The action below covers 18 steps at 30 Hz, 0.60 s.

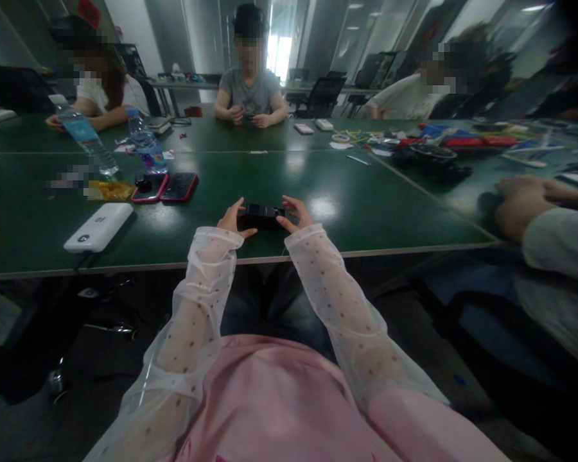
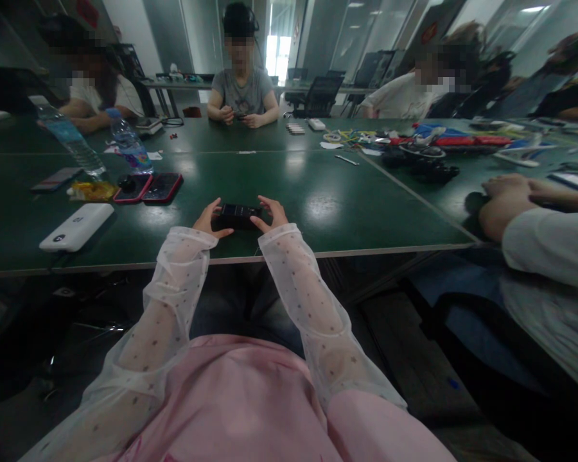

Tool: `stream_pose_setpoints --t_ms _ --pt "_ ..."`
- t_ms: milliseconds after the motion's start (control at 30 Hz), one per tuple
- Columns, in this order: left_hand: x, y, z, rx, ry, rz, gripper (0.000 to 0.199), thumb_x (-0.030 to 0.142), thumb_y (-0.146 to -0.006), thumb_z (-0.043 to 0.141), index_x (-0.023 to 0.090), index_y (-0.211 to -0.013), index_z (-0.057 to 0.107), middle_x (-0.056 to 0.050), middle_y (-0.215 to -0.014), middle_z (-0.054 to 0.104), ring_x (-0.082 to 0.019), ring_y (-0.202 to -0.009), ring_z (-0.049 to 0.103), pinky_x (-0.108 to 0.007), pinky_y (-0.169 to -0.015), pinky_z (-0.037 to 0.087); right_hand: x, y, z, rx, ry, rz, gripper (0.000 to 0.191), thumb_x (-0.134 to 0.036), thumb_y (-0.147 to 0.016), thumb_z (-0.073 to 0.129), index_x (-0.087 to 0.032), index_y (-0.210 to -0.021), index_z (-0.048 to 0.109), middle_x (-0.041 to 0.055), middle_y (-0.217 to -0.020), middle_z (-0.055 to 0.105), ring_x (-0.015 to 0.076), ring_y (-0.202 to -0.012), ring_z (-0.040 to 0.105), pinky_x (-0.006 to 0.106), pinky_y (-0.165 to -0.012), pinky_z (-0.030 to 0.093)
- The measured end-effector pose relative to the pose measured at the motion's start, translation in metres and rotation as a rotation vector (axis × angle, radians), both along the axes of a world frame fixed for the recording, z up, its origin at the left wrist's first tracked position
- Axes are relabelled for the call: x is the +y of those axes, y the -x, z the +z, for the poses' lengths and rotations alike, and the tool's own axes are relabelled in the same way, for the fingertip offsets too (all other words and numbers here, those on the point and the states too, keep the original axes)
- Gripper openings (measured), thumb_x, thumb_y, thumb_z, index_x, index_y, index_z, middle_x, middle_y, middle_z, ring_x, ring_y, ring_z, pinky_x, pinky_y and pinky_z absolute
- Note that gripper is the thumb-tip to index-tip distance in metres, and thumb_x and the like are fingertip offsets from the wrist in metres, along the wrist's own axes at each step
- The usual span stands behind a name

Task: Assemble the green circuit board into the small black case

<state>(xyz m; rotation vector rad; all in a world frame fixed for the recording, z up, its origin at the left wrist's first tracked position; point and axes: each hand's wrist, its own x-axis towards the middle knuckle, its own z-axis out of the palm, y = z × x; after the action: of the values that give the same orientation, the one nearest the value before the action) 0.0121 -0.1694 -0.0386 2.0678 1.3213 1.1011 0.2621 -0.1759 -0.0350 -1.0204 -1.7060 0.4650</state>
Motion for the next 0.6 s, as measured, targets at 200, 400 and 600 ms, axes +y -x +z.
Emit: stream_pose_setpoints --t_ms 200,400,600 --pt "-0.004 0.0 0.009 0.064 -0.023 -0.052 0.101 0.034 -0.067 0.082 0.026 -0.152 0.029 -0.016 -0.14 0.049 -0.033 -0.12 0.055 -0.053 -0.102 0.046 0.001 -0.001 0.0 -0.041 0.038 -0.001 0.065 -0.053 -0.075 0.07 -0.029 -0.133 0.051 0.0095 -0.123 0.056 0.0271 -0.113 0.057 0.05 -0.098 0.05" --pt "-0.011 -0.001 0.019 0.148 0.035 -0.031 0.093 0.034 -0.071 0.078 0.028 -0.151 0.032 -0.014 -0.134 0.053 -0.032 -0.113 0.06 -0.053 -0.099 0.047 0.002 -0.006 0.003 -0.138 0.048 0.055 0.068 -0.043 -0.071 0.076 -0.027 -0.133 0.053 0.0103 -0.123 0.057 0.0294 -0.112 0.056 0.052 -0.097 0.051" --pt "-0.007 0.0 0.014 0.097 -0.025 -0.077 0.088 0.032 -0.071 0.077 0.029 -0.149 0.035 -0.011 -0.14 0.051 -0.033 -0.123 0.054 -0.053 -0.104 0.044 0.003 -0.005 0.002 -0.154 0.108 0.058 0.07 -0.037 -0.07 0.077 -0.027 -0.134 0.051 0.0113 -0.129 0.056 0.0309 -0.118 0.055 0.053 -0.097 0.05"
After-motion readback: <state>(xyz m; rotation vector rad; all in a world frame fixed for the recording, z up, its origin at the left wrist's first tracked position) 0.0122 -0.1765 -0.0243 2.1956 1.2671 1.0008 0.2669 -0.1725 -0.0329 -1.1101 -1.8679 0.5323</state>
